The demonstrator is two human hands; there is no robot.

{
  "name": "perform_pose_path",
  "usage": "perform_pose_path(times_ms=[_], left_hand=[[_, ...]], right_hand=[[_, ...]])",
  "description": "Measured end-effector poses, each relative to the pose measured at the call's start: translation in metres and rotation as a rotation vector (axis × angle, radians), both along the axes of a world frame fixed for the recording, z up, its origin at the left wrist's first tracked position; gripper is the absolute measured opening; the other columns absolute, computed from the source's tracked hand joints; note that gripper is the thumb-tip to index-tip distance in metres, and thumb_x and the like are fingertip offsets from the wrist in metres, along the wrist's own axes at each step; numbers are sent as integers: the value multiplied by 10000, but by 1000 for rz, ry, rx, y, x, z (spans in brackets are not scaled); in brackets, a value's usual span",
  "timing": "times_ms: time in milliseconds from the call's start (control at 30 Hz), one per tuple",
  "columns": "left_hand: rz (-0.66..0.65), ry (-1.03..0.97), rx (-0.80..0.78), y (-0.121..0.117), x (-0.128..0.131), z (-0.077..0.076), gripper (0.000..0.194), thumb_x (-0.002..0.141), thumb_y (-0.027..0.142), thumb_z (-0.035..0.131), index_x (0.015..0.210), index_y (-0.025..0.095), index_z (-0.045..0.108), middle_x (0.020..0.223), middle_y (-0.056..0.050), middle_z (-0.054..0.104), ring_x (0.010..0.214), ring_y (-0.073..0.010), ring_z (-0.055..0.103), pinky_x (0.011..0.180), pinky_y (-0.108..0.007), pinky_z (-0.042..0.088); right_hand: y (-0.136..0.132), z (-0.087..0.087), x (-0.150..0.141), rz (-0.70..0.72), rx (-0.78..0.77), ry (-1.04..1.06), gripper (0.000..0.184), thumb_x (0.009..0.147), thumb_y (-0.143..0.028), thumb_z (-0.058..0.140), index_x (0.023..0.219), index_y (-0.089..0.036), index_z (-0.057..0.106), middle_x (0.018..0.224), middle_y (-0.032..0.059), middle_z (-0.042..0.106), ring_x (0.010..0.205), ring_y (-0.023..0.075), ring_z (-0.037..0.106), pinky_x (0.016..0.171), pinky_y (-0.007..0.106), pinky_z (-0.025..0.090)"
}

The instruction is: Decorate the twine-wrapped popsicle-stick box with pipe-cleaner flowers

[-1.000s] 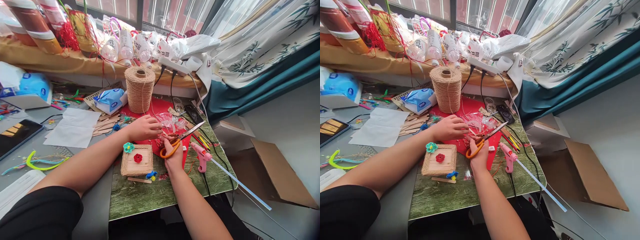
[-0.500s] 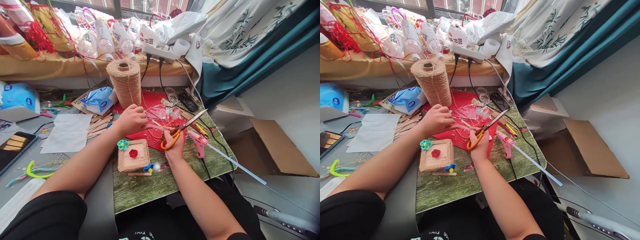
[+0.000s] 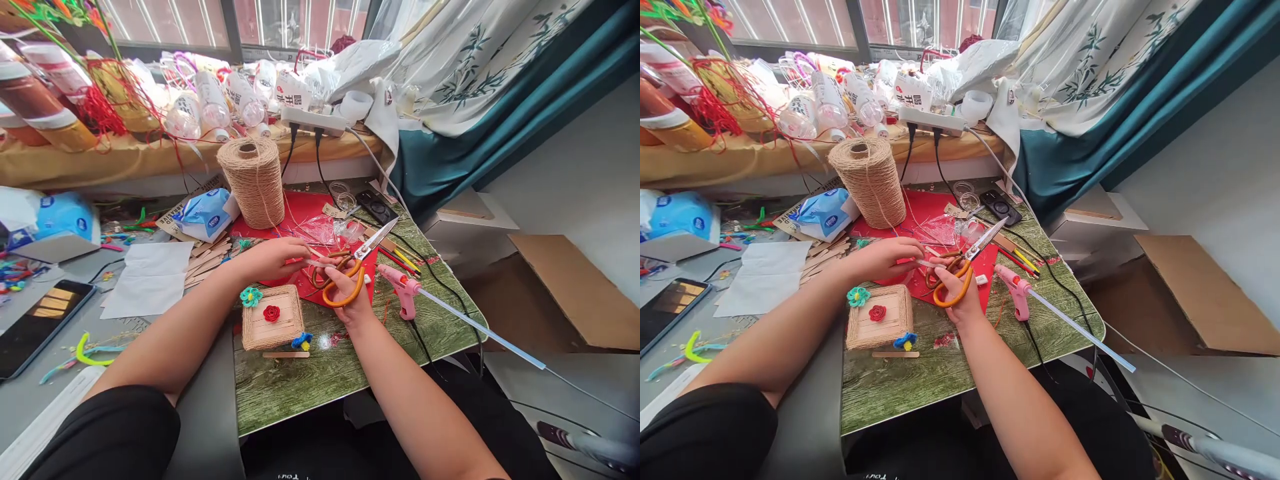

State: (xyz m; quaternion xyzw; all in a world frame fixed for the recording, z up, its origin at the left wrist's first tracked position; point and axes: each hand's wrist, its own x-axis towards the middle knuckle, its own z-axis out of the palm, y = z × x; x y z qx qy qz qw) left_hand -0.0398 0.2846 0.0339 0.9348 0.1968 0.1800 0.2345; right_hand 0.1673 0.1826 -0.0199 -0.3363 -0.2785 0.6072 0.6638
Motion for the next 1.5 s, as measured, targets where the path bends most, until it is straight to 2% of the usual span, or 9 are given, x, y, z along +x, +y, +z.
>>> perform_pose_path(times_ms=[167,233,400,567,867,1033,1267,1367,1500], left_hand=[[81,-61,-509,-6,-2,-2,330,1045,469,578,1114,177,713,801,-15,691,656,-131,590,627,-238,454],[72,-30,-597,-5,-5,-3,389,1039,511,582,1142,173,746,757,1,668,599,-110,539,574,-220,404],[44,83,-356,2,-9,-4,358,1020,500,621,1150,244,835,810,-13,758,681,-119,604,640,-220,409],[6,71,-212,-3,-8,-1,189,939,433,732,1034,336,863,782,4,785,589,-106,568,613,-242,380],[-31,62,-617,-3,-13,2,250,936,410,691,1011,243,859,657,12,678,558,-134,566,543,-212,398],[-54,108,-804,-7,-12,7,190,801,390,842,817,201,833,664,-13,694,579,-156,617,534,-222,429],[244,-231,-753,-4,-7,-5,310,896,478,770,882,173,717,691,-14,675,572,-114,570,548,-201,443],[379,-489,-791,-5,0,-12,360,923,522,746,979,184,634,615,32,588,507,-91,462,493,-187,362],[366,-644,-812,-13,9,-12,387,931,533,753,1007,195,581,584,71,494,492,-84,414,476,-176,318]], right_hand=[[1,0,2,13,-7,19,305,762,-207,900,974,-224,681,1030,28,815,854,169,781,862,326,662],[1,0,1,10,13,-34,289,780,-231,892,988,-222,690,1023,30,813,838,174,785,840,329,665],[0,-2,6,-9,14,-150,272,792,-235,874,997,-219,697,1030,39,814,788,176,782,787,322,660],[3,-3,14,161,-19,-106,302,738,-239,911,950,-205,699,1040,53,817,694,133,723,708,288,638],[-1,-6,6,158,-38,-88,319,774,-287,901,993,-212,682,1051,58,813,733,147,724,702,295,641],[-5,-4,7,299,-46,-80,327,764,-309,918,994,-197,714,990,50,809,718,143,721,705,291,641],[-2,-6,-2,69,-58,-182,342,780,-337,909,939,-214,632,818,-15,701,647,116,633,603,249,559],[-4,-7,-6,128,-78,-169,395,803,-404,903,921,-235,567,731,-60,605,568,87,525,517,205,458],[-11,-4,-11,273,-57,-83,420,854,-499,854,871,-232,529,701,-67,497,570,84,441,505,194,391]])
